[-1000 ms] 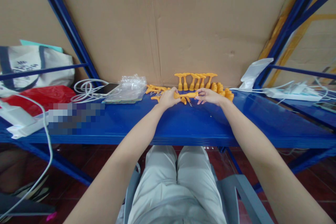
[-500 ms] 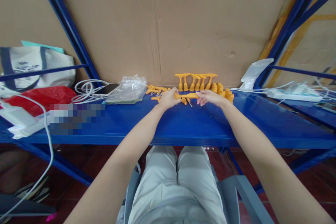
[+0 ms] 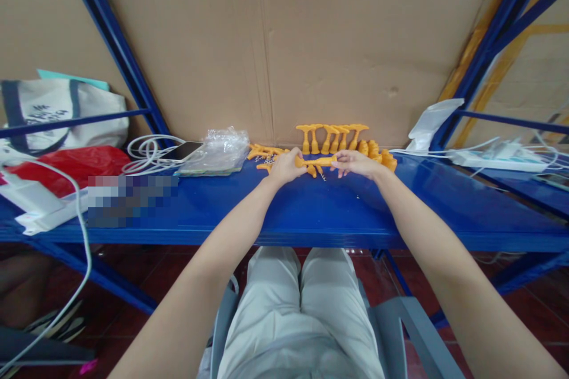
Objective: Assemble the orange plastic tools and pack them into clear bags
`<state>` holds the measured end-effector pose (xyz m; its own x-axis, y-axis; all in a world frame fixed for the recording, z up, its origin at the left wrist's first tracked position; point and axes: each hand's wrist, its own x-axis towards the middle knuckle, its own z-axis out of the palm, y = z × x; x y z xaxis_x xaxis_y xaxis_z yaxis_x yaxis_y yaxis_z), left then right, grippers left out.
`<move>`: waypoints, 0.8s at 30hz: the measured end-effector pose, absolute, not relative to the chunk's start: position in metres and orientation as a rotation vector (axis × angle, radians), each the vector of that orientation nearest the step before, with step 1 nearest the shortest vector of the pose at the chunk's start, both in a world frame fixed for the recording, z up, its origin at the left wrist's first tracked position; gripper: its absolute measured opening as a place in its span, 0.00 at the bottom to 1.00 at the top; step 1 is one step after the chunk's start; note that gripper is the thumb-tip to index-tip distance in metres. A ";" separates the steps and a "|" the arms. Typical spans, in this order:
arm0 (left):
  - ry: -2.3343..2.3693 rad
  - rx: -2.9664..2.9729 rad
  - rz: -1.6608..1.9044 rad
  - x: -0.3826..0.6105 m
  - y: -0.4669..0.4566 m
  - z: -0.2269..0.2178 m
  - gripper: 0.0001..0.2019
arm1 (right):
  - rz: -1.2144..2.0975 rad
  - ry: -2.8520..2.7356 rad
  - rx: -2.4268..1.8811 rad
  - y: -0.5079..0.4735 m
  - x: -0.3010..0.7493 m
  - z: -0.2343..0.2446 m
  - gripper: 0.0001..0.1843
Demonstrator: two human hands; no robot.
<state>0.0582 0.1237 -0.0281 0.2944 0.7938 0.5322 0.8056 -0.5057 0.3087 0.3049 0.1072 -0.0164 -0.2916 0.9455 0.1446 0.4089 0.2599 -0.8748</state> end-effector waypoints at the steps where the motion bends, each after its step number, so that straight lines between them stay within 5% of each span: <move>1: -1.542 -2.516 -1.015 0.058 0.124 -0.028 0.16 | 0.981 -1.843 -1.240 0.107 0.304 -0.016 0.17; 8: -1.536 -2.524 -1.034 0.057 0.124 -0.028 0.17 | 1.001 -1.745 -1.410 0.109 0.293 -0.019 0.37; 11: -1.554 -2.524 -1.024 0.059 0.123 -0.028 0.17 | 1.039 -1.744 -1.432 0.108 0.295 -0.018 0.36; 17: -1.573 -2.471 -0.992 0.060 0.122 -0.028 0.17 | 1.032 -1.833 -1.234 0.106 0.304 -0.015 0.20; 24: -1.504 -2.480 -1.004 0.061 0.117 -0.024 0.17 | 1.055 -1.756 -1.326 0.107 0.297 -0.016 0.36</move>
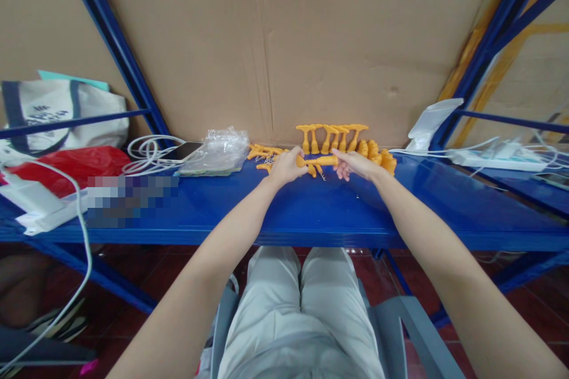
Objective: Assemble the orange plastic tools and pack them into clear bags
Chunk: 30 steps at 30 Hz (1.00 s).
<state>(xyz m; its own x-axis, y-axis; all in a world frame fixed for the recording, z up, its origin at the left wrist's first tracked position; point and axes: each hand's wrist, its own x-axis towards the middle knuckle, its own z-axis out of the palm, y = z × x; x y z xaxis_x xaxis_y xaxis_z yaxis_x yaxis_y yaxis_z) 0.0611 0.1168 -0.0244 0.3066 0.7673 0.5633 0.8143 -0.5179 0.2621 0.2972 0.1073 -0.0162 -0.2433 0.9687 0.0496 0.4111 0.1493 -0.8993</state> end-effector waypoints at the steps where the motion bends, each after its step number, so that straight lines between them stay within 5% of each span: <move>1: -1.509 -2.479 -1.003 0.061 0.116 -0.024 0.17 | 1.044 -1.751 -1.340 0.108 0.296 -0.017 0.37; 10: -1.550 -2.489 -1.013 0.062 0.119 -0.026 0.17 | 1.129 -1.676 -1.426 0.109 0.297 -0.018 0.37; 15: -1.541 -2.524 -1.018 0.062 0.123 -0.028 0.18 | 1.260 -1.553 -1.223 0.098 0.291 -0.010 0.13; 18: -1.491 -2.554 -1.162 0.062 0.129 -0.034 0.27 | 1.176 -1.431 -1.148 0.098 0.292 -0.005 0.05; 22: -1.315 -2.664 -1.194 0.064 0.140 -0.045 0.33 | 0.743 -1.315 -1.282 0.111 0.306 -0.006 0.03; 26: -1.281 -2.819 -0.748 0.065 0.148 -0.054 0.26 | -0.016 -1.541 -1.554 0.119 0.322 -0.014 0.15; 30: -1.335 -2.885 -0.419 0.065 0.150 -0.056 0.23 | -0.430 -1.901 -1.845 0.113 0.322 -0.020 0.18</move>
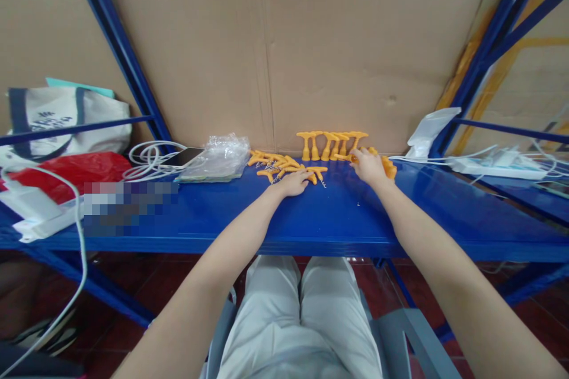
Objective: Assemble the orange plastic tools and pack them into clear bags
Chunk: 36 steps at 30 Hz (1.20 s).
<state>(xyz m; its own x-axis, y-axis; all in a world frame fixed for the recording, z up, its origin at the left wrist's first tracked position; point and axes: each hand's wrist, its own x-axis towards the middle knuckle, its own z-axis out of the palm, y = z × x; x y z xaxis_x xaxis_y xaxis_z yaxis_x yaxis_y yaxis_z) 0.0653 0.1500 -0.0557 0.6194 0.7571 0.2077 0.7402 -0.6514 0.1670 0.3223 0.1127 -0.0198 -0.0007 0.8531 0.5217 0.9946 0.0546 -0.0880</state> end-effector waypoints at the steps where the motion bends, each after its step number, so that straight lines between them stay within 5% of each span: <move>1: 1.266 2.776 0.395 0.065 0.149 -0.055 0.22 | -0.490 -1.968 -1.901 0.111 0.320 -0.020 0.18; 25: 1.161 2.833 0.475 0.061 0.150 -0.052 0.22 | -0.367 -1.928 -2.266 0.105 0.326 -0.020 0.25; 36: 1.204 2.829 0.643 0.061 0.153 -0.053 0.19 | -0.380 -1.855 -2.212 0.114 0.335 -0.023 0.21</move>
